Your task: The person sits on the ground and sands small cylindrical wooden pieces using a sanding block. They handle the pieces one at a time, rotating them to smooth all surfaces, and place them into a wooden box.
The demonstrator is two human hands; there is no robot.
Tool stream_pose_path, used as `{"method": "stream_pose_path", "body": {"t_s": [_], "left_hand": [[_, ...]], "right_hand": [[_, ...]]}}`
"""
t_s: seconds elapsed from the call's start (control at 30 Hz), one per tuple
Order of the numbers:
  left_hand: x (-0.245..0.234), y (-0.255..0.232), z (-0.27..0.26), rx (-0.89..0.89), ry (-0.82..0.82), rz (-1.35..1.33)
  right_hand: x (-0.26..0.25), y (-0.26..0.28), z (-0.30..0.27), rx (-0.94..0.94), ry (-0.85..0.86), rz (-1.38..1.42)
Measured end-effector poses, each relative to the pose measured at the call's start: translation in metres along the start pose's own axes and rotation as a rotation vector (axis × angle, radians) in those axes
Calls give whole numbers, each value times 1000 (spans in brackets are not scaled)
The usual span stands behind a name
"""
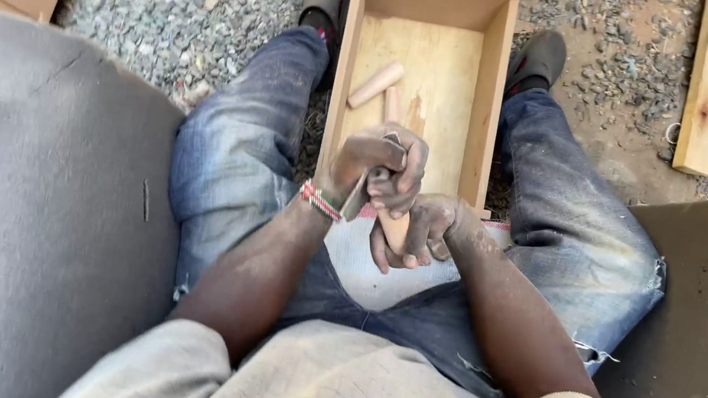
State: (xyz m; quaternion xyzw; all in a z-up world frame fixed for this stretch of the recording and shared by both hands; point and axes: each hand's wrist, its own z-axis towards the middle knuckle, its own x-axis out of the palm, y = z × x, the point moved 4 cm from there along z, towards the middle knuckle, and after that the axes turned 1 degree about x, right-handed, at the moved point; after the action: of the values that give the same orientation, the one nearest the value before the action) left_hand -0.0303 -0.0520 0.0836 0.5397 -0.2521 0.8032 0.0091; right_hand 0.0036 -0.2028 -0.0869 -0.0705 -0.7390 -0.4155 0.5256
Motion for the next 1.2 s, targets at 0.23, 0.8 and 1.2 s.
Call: {"method": "stream_pose_path", "body": {"t_s": [0.23, 0.8, 1.2], "left_hand": [[-86, -31, -12, 658, -1027, 683], [-92, -63, -21, 732, -1092, 353], [-44, -35, -3, 391, -499, 381]], "right_hand": [[48, 76, 30, 105, -1645, -1338], [42, 88, 18, -148, -1875, -891], [67, 75, 13, -155, -1367, -789]]}}
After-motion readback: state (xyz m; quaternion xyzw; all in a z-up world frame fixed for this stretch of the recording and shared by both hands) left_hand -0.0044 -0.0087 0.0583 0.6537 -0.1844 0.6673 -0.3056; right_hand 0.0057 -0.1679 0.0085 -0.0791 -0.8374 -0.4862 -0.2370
